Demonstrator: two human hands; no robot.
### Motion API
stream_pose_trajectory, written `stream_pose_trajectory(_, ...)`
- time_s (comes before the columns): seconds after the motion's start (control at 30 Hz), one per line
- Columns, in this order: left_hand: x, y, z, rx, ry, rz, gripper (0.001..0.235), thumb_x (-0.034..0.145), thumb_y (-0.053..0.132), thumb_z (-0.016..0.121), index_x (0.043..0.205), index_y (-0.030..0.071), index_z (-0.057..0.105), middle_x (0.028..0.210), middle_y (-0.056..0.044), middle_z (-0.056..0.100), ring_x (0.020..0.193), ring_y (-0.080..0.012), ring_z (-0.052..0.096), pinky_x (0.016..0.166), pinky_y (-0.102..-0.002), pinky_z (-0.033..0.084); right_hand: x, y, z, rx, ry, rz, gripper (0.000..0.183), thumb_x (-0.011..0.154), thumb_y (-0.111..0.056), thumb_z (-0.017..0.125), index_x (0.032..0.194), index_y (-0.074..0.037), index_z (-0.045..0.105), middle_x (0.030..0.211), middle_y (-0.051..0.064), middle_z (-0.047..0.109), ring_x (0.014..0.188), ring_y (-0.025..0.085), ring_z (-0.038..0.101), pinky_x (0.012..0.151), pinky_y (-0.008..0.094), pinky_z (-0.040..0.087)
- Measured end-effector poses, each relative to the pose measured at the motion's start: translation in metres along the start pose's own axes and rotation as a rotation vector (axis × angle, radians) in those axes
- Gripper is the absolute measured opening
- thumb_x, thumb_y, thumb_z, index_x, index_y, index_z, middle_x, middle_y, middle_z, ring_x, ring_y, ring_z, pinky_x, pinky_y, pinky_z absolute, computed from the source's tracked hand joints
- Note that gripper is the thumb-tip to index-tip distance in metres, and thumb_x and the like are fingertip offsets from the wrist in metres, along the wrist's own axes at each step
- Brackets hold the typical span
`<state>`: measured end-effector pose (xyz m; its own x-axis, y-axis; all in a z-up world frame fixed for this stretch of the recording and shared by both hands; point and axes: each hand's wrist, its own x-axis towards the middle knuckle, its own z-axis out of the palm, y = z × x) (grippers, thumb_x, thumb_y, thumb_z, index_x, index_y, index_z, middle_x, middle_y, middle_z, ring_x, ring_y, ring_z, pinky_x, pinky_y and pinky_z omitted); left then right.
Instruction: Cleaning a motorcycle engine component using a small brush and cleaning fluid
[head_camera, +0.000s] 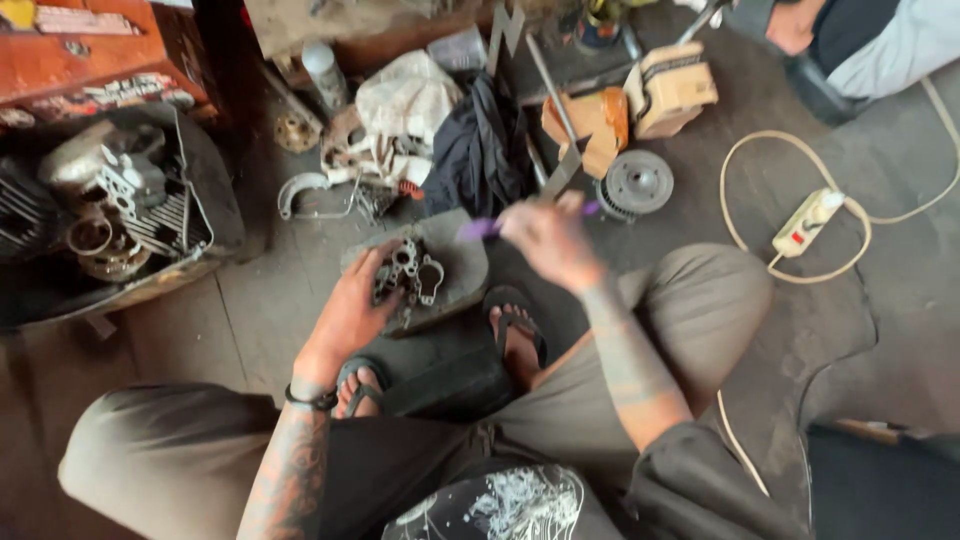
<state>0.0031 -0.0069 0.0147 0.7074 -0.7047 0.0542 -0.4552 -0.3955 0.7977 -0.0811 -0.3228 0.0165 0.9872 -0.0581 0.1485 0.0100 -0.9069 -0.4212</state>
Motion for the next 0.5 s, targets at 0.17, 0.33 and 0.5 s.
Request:
stream_pose_trajectory(0.17,0.006,0.001,0.000,-0.021,-0.007,-0.040,0.071,0.082,0.011,0.075,0.148,0.015,0.050,0.130,-0.021,0.060,0.123,-0.0456,0.059,0.105,-0.057,0.048,-0.008,0.001,0.033,0.114,-0.061,-0.117,0.018,0.103,-0.039,0.061,0.095,-0.031,0.075,0.099,-0.010,0.078,0.099,0.013,0.072,0.095,0.040,0.033)
stream_pose_trajectory(0.33,0.005,0.006,-0.004,0.000,0.008,-0.021,0.070,0.081,0.010,0.076,0.146,0.010,0.051,0.127,-0.025,0.060,0.121,-0.0493,0.058,0.103,-0.058,0.048,0.001,-0.008,0.002,-0.050,0.005,-0.004,0.020,0.107,-0.047,0.053,0.108,-0.036,0.070,0.104,-0.015,0.074,0.099,0.008,0.069,0.096,0.041,0.031)
stream_pose_trajectory(0.5,0.004,0.004,-0.006,-0.020,-0.029,0.014,0.067,0.083,0.013,0.075,0.145,0.010,0.049,0.129,-0.024,0.059,0.125,-0.0483,0.056,0.106,-0.056,0.047,-0.017,0.020,0.071,0.119,-0.019,-0.178,0.009,0.100,-0.025,0.068,0.102,-0.024,0.077,0.103,-0.003,0.079,0.101,0.019,0.072,0.102,0.039,0.038)
